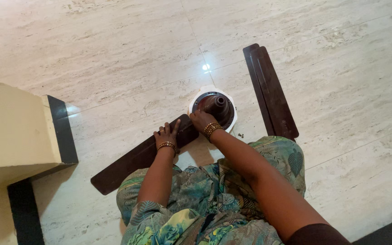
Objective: The person sits on the floor and attaches fan blades to the motor housing using a screwdriver. They secure each blade with screws, then rotate the fan to check alignment.
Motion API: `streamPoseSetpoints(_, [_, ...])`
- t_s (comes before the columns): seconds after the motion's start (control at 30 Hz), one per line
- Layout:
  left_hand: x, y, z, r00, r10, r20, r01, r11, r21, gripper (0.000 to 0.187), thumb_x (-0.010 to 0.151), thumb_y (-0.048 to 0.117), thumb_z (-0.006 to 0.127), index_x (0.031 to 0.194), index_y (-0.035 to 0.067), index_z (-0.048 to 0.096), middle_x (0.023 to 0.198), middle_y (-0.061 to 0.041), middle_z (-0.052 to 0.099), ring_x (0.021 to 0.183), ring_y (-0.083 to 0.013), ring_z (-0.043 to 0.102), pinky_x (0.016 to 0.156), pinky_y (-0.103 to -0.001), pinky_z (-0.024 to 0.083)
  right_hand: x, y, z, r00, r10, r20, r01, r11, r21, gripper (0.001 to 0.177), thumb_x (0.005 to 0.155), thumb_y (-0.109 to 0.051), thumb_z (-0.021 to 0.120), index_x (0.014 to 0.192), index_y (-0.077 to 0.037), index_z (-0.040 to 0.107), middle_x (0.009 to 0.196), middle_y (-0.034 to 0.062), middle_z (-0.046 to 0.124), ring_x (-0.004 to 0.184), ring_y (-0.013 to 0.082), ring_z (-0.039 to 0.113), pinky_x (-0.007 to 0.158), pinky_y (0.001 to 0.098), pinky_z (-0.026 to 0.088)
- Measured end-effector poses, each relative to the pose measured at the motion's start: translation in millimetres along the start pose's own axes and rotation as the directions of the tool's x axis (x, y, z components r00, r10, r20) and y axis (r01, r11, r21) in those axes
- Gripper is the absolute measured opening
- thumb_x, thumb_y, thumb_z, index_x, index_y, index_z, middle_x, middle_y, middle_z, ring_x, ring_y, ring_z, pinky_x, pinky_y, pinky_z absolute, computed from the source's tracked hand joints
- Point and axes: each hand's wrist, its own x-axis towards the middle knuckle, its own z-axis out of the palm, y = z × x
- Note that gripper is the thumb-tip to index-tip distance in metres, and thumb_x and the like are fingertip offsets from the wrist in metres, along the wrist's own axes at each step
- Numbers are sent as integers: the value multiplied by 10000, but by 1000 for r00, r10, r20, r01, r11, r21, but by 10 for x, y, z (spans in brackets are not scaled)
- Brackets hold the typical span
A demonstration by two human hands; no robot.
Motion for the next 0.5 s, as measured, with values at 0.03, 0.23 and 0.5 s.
streamPoseSetpoints(0.03, [22,8,32,1000,-2,-9,2,1000,-2,1532,660,585,930,1588,411,-277,1728,-137,28,1554,-390,149,1175,-613,253,12,-1,26,1000,16,-19,-16,1000,10,199,1003,-142,510,1150,-68,621,1159,182,673,1000,319,723,755,427,616])
streamPoseSetpoints(0.23, [124,-3,128,999,0,-45,-1,1000,-12,1554,631,569,949,1568,434,-283,1721,-131,55,1545,-389,164,1168,-618,258,116,-12,80,996,70,-63,-70,998,-3,184,991,-152,513,1082,-51,638,1048,179,698,911,326,740,693,436,623])
streamPoseSetpoints(0.5, [116,-6,147,998,-2,-55,2,1000,4,1546,636,590,934,1578,422,-280,1724,-132,71,1545,-391,187,1168,-611,274,110,22,127,994,88,-69,-85,995,44,197,987,-151,495,1102,-51,620,1057,192,696,896,353,737,686,466,616])
